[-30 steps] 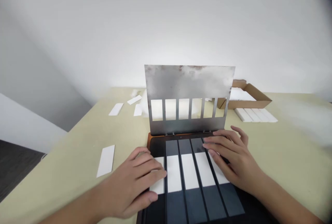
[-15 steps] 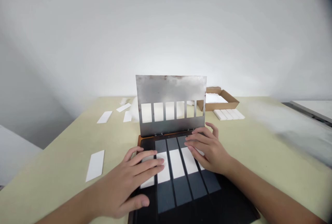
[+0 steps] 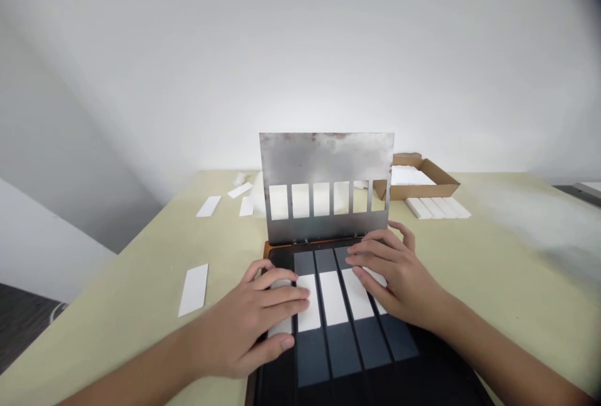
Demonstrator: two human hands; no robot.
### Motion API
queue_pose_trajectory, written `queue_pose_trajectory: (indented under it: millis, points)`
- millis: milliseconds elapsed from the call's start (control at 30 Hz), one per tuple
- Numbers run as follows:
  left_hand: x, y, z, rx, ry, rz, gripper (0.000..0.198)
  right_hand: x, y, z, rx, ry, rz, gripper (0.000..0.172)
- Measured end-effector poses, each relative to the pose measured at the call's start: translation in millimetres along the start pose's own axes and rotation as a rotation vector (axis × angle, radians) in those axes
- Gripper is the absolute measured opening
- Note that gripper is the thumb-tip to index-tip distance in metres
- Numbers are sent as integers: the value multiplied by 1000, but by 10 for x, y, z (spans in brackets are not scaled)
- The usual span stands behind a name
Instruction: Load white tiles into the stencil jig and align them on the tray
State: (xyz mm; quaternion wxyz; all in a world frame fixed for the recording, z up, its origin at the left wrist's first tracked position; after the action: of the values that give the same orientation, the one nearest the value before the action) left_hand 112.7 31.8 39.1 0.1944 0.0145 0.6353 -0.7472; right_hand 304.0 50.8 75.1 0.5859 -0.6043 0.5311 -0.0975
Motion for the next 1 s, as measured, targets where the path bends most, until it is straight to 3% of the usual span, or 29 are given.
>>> queue_pose_trajectory:
  millis: [100,233,333,433,667,1000]
  points:
    - [26,50,-4,-15,-2,-20,48,-85,135,-243,-48,-10,-199,26]
    - [71,36,-45,-19,-37,70,41,-175,408,-588,-27,-120,-387,33]
    - [83,45,-56,9,-48,98,43,-210,573,-645,40,-155,-407,28]
    - [76,74,-54,35,-56,72,43,-184,657,-638,37,-180,-403,35]
    - [74,63,-22,20,-31,84,45,-90,714,-697,32,-225,-400,90]
    - [114,75,-56,34,-36,117,58,-115,726,-669,-3,-195,-457,44]
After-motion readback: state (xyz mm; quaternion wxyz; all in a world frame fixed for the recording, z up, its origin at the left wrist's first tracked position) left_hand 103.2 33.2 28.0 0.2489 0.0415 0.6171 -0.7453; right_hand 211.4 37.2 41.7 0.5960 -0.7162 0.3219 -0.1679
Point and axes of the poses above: each hand's wrist, its own x-axis away from the middle knuckle, its own y-axis out of the palm, z = x × y, the point moved 10 cm from there along -x, towards the middle knuckle, and after that the axes turned 4 degrees about y, right-handed, at the moved point
